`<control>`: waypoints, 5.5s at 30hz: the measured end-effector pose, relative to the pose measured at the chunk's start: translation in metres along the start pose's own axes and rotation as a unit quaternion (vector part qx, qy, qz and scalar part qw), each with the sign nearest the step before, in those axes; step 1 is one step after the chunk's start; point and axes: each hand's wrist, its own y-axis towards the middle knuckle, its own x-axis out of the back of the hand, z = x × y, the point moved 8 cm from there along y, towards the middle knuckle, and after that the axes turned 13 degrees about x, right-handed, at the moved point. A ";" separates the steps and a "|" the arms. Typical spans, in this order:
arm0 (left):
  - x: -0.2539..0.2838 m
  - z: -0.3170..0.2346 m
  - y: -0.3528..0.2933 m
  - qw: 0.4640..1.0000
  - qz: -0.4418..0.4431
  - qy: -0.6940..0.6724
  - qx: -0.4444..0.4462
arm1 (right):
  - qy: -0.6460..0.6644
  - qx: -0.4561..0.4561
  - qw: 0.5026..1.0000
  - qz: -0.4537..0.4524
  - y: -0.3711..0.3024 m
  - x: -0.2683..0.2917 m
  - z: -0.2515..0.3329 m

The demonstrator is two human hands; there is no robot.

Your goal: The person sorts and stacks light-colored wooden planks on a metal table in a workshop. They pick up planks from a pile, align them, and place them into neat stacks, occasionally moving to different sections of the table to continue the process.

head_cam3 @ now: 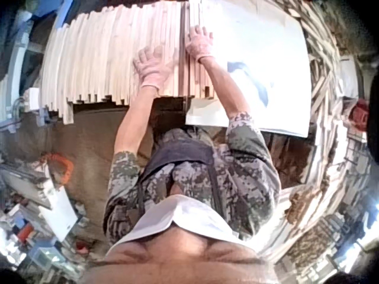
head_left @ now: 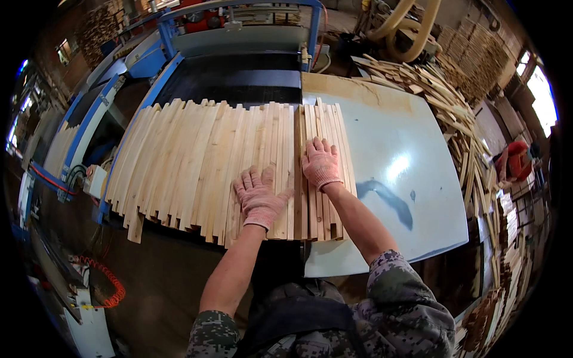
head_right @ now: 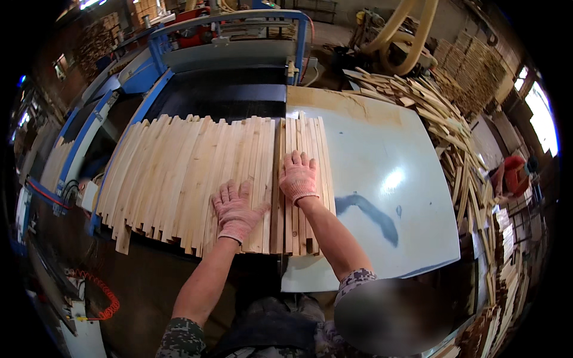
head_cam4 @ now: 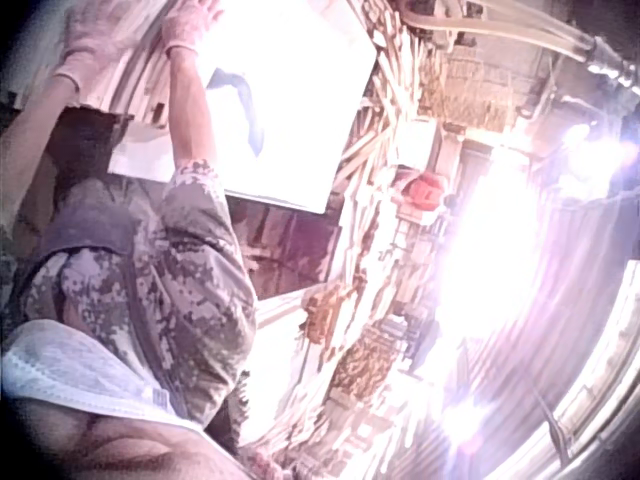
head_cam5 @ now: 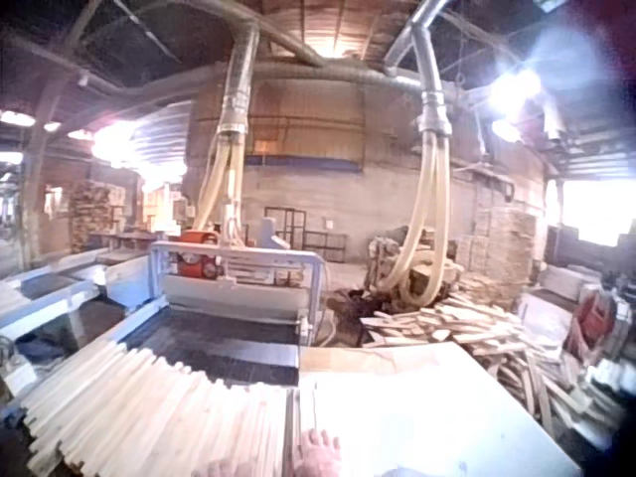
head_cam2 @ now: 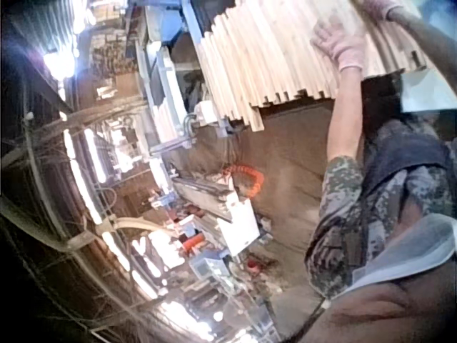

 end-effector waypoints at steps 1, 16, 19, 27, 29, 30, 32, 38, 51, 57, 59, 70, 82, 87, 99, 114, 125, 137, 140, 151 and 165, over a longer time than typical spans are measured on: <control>-0.002 0.000 -0.001 1.000 0.000 0.002 0.001 | -0.005 -0.003 1.000 -0.004 -0.007 0.001 -0.008; -0.014 -0.004 0.000 0.998 0.023 0.062 0.004 | -0.027 0.019 0.999 -0.008 -0.041 0.023 -0.030; -0.012 -0.004 -0.002 0.998 0.023 0.056 -0.017 | 0.060 -0.008 0.997 0.052 -0.030 0.000 0.003; 0.017 0.089 -0.019 0.952 -0.070 -0.273 -0.118 | 0.166 -0.148 0.962 0.156 -0.031 -0.018 0.019; 0.025 0.119 -0.021 0.929 -0.089 -0.338 -0.125 | 0.202 -0.167 0.961 0.088 -0.033 -0.032 0.005; 0.026 0.137 -0.019 0.924 -0.095 -0.352 -0.115 | 0.224 -0.188 0.954 0.068 -0.033 -0.035 -0.001; 0.030 0.183 -0.011 0.914 -0.110 -0.378 -0.093 | 0.215 -0.188 0.958 -0.014 -0.035 -0.028 -0.004; 0.058 0.420 0.030 0.904 -0.193 -0.373 0.080 | 0.056 -0.152 0.987 -0.020 -0.042 0.014 -0.005; 0.196 0.641 0.090 0.911 -0.213 0.062 0.348 | -0.216 -0.102 0.969 -0.060 -0.098 0.024 0.011; 0.212 0.646 0.118 0.933 -0.290 0.119 0.177 | -0.146 -0.100 0.984 -0.031 -0.100 0.031 0.006; 0.203 0.680 0.124 0.933 -0.264 0.122 0.211 | -0.147 -0.121 0.981 -0.023 -0.093 0.024 0.009; 0.187 0.712 0.115 0.932 -0.226 -0.150 0.240 | -0.165 -0.152 0.971 0.084 -0.106 0.005 0.024; -0.131 0.739 -0.089 0.613 -0.153 -0.690 0.353 | -0.168 -0.103 0.978 0.075 -0.107 0.019 0.033; -0.278 0.645 -0.199 0.977 0.191 0.070 0.068 | -0.128 -0.152 0.970 0.140 -0.108 0.031 0.047; -0.400 0.598 -0.231 0.624 0.464 -0.395 0.489 | -0.065 -0.292 0.910 0.286 -0.181 0.034 0.058; -0.349 0.546 -0.205 0.620 0.381 -0.458 0.511 | 0.052 -0.076 0.985 0.147 0.068 -0.043 0.012; -0.312 0.447 -0.177 0.612 0.395 -0.457 0.510 | 0.100 -0.125 0.987 0.016 0.220 -0.058 -0.079; -0.296 0.424 -0.150 0.630 0.413 -0.455 0.474 | 0.248 -0.062 0.945 -0.203 0.215 -0.055 -0.012; -0.312 0.409 -0.126 0.641 0.444 -0.447 0.440 | 0.297 -0.021 0.942 -0.154 0.165 -0.052 0.007; -0.364 0.418 -0.078 0.681 0.592 -0.297 0.313 | 0.579 -0.087 0.810 0.045 -0.095 -0.032 0.146; -0.405 0.402 -0.102 0.405 0.806 -0.315 0.296 | 0.649 -0.535 0.540 -0.039 -0.530 -0.087 0.211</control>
